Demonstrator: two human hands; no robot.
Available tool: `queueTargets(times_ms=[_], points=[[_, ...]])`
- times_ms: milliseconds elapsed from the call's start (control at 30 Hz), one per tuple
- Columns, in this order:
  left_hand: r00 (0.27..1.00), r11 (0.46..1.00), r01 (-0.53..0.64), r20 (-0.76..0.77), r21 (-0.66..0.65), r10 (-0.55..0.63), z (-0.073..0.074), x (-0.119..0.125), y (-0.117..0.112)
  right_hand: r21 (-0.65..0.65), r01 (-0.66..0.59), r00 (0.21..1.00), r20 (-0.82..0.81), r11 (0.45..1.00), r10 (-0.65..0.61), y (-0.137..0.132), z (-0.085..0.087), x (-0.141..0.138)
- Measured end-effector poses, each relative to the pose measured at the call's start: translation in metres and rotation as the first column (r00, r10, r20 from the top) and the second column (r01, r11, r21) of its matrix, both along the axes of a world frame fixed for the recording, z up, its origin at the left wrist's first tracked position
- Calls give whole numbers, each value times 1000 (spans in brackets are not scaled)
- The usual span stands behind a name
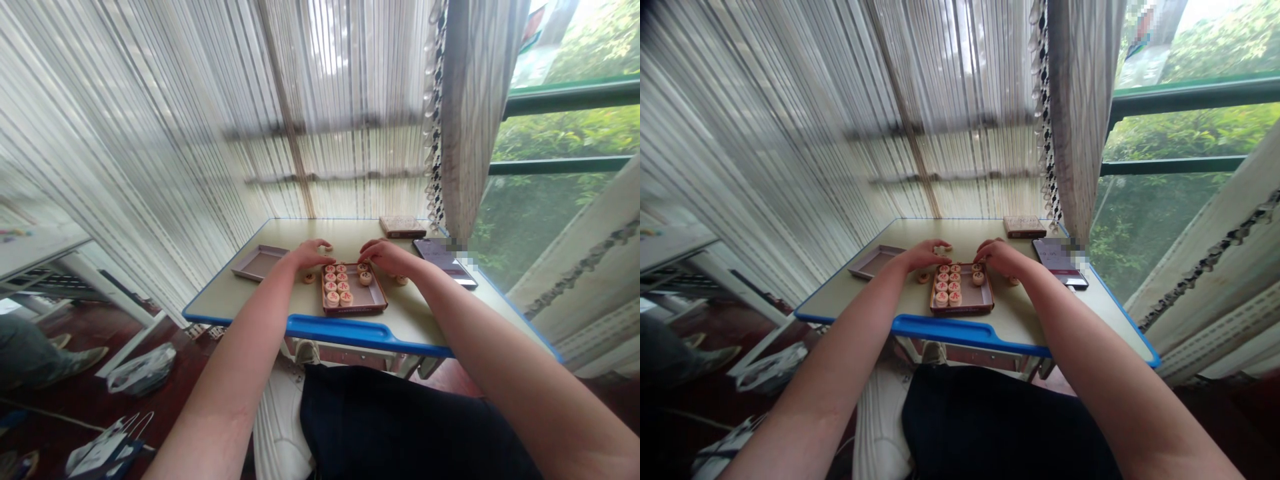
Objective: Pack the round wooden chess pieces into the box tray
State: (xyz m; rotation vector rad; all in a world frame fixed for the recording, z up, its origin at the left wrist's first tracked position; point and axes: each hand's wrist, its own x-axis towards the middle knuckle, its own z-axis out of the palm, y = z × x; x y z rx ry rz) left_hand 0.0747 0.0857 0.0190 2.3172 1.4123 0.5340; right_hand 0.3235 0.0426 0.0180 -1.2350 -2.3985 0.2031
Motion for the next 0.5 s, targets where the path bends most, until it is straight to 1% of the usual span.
queueTargets(times_ms=[100, 200, 233, 267, 300, 367, 433, 500], points=[[1000, 999, -14, 5, -32, 14, 6, -7, -1, -14, 31, 999, 28, 999, -31, -1, 1, 0], [995, 997, -44, -92, -65, 38, 19, -19, -7, 31, 109, 994, 23, 993, -110, -5, 3, 0], [991, 996, -35, -129, -79, 24, 25, -22, -10, 53, 129, 991, 11, 990, -130, -7, 4, 0], [987, 994, -1, -158, -113, -17, 30, -26, -14, 72, 136, 991, 1, 988, -137, -8, 5, 0], [975, 983, 52, -203, -176, -88, 36, -29, -17, 90, 136, 991, -6, 987, -136, -9, 6, 0], [919, 932, 123, -315, -342, -237, 43, -32, -24, 117, 123, 992, -14, 986, -122, -11, 8, -1], [891, 918, 119, -367, -378, -267, 46, -32, -28, 132, 115, 993, -17, 985, -114, -13, 10, -2], [883, 929, 79, -408, -360, -233, 46, -31, -31, 135, 106, 994, -14, 985, -106, -15, 12, -4]])
